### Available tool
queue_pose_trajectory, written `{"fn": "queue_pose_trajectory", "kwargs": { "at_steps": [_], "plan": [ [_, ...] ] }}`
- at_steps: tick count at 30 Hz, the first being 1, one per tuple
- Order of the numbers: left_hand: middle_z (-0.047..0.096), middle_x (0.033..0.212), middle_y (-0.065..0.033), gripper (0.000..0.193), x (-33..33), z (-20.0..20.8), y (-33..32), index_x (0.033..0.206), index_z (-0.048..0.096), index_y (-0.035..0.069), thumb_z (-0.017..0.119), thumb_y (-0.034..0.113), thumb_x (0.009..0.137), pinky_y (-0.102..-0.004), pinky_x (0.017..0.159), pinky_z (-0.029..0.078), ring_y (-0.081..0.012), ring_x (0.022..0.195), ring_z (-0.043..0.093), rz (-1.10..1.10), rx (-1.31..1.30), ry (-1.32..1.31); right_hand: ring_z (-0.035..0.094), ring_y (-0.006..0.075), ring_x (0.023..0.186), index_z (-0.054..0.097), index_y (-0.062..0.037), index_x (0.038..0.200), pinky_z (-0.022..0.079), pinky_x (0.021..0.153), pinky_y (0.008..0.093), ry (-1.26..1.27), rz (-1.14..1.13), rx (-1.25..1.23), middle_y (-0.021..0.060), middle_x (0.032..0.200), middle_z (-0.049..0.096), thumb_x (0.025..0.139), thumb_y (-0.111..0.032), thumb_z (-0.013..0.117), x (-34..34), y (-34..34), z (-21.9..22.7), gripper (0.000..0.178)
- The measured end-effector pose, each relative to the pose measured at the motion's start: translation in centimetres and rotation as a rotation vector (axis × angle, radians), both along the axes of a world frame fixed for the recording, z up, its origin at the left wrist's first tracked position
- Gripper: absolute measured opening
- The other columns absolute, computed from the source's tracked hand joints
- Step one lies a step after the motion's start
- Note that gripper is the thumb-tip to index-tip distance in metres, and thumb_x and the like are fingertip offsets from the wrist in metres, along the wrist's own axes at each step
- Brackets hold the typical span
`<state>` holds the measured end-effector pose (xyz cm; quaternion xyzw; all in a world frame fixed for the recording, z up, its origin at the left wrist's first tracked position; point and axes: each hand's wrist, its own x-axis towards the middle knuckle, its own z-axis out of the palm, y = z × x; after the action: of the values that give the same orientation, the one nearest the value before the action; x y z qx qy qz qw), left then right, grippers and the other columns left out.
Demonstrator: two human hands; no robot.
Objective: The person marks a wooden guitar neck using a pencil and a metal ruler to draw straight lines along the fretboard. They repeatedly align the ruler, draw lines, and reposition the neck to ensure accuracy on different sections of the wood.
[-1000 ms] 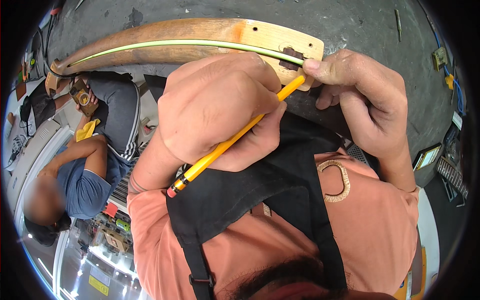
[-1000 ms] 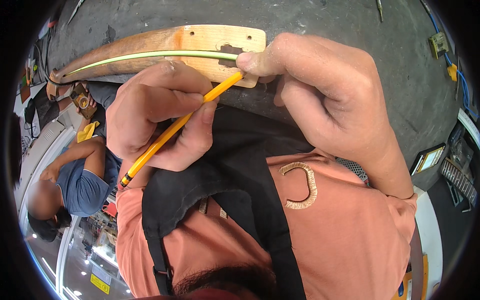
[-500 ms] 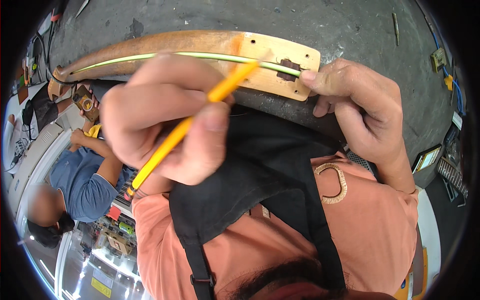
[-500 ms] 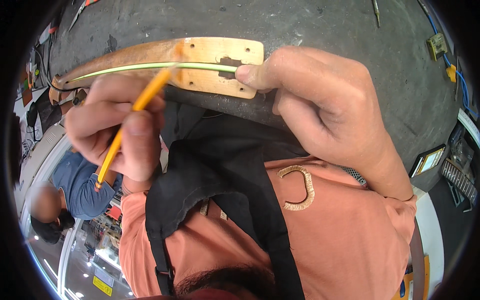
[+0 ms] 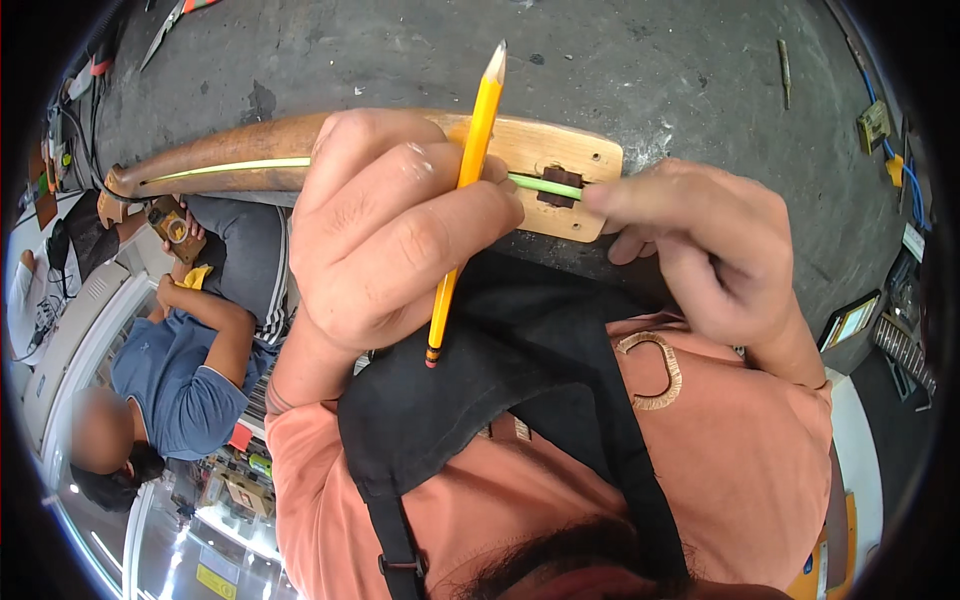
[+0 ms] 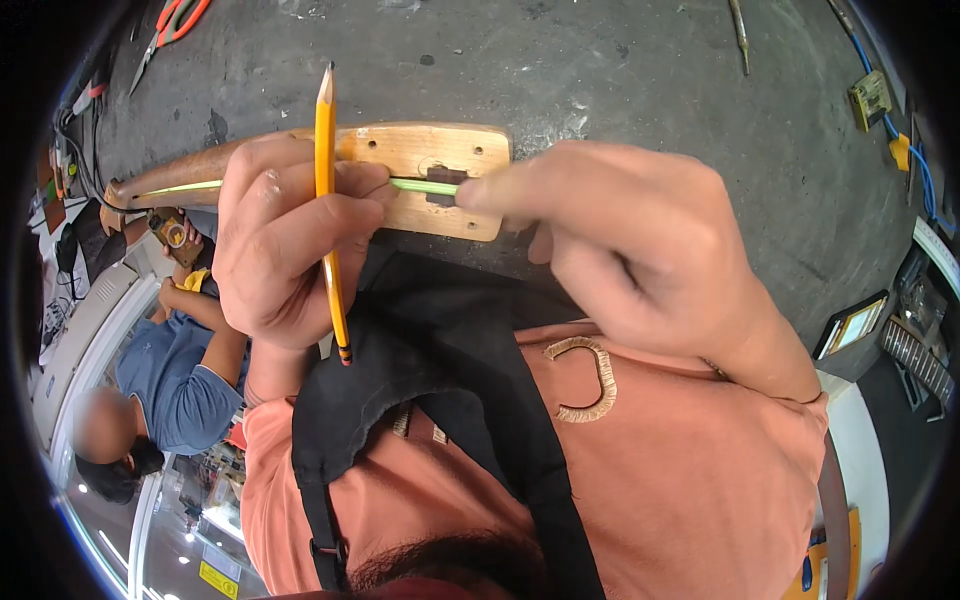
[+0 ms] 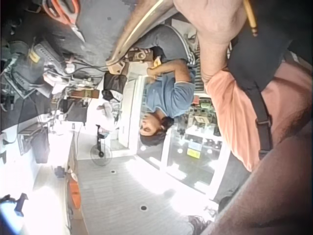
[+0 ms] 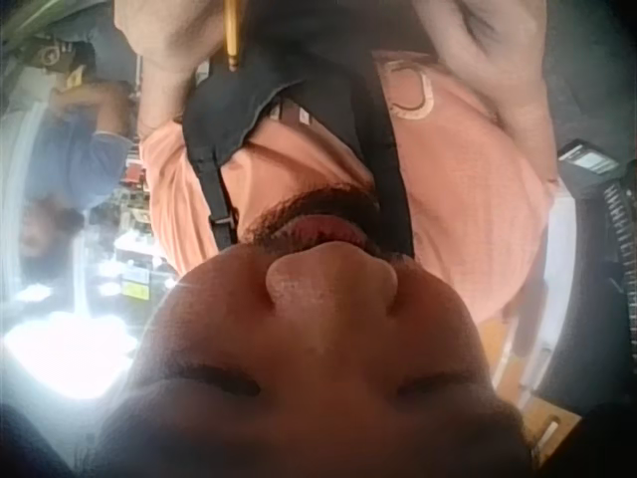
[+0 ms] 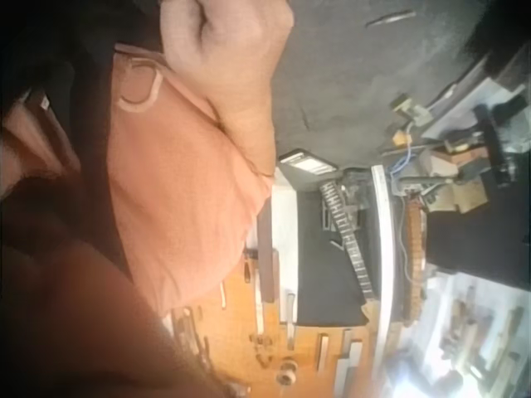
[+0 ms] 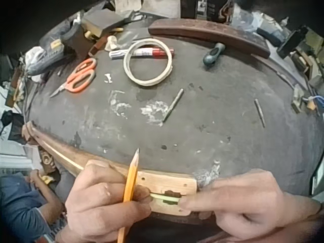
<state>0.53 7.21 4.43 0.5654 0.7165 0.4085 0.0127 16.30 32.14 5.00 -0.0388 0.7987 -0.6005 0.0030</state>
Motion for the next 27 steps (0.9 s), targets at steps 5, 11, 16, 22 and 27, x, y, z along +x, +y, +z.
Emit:
{"fn": "queue_pose_trajectory", "kwargs": {
  "at_steps": [5, 11, 16, 22, 27],
  "plan": [
    [0.083, 0.098, -0.0121, 0.032, 0.14, -0.02, -0.11, 0.103, 0.076, 0.005, 0.095, 0.0, 0.077, -0.0459, 0.085, 0.06, -0.0317, 0.09, 0.075, 0.006, -0.016, 0.019, 0.078, 0.0176, 0.075, 0.055, 0.0043, 0.133, 0.063, 0.068, 0.0267, -0.184, -0.216, -0.443, 0.0171, 0.094, 0.078, 0.118, -0.01, 0.057, 0.69, -0.15, -0.59, 0.021],
    [0.083, 0.099, -0.0114, 0.033, 0.27, 0.2, 0.09, 0.103, 0.078, 0.006, 0.095, -0.001, 0.076, -0.0455, 0.086, 0.06, -0.0313, 0.09, 0.075, 0.011, -0.03, 0.015, 0.076, 0.0142, 0.074, 0.058, 0.0013, 0.118, 0.061, 0.066, 0.0242, -0.242, -0.252, -0.316, 0.0155, 0.094, 0.077, 0.114, 0.001, 0.06, 0.29, -0.59, 0.25, 0.005],
    [0.083, 0.099, -0.0104, 0.031, 0.16, 0.12, -0.03, 0.102, 0.078, 0.006, 0.094, 0.0, 0.076, -0.0451, 0.085, 0.06, -0.0308, 0.09, 0.074, 0.004, -0.031, 0.021, 0.074, 0.0129, 0.074, 0.058, 0.002, 0.115, 0.06, 0.064, 0.0241, -0.226, -0.233, -0.281, 0.0145, 0.095, 0.075, 0.111, 0.006, 0.06, 0.28, -0.65, 0.04, 0.006],
    [0.083, 0.098, -0.0089, 0.027, -0.1, 0.16, -0.02, 0.102, 0.079, 0.006, 0.092, 0.004, 0.078, -0.045, 0.084, 0.06, -0.0299, 0.089, 0.073, -0.023, -0.027, 0.012, 0.075, 0.0131, 0.077, 0.058, 0.0028, 0.112, 0.063, 0.066, 0.0256, -0.204, -0.207, -0.244, 0.0147, 0.096, 0.074, 0.11, 0.009, 0.061, 0.53, -0.58, -0.11, 0.008],
    [0.082, 0.098, -0.0089, 0.03, -0.25, 0.18, -0.19, 0.102, 0.079, 0.006, 0.092, 0.004, 0.075, -0.0453, 0.084, 0.06, -0.0296, 0.088, 0.073, -0.026, -0.03, 0.007, 0.075, 0.0139, 0.08, 0.058, 0.0029, 0.111, 0.066, 0.069, 0.0268, -0.223, -0.204, -0.196, 0.0143, 0.097, 0.073, 0.108, 0.01, 0.064, 0.06, -0.9, 0.35, 0.01]
  ]
}}
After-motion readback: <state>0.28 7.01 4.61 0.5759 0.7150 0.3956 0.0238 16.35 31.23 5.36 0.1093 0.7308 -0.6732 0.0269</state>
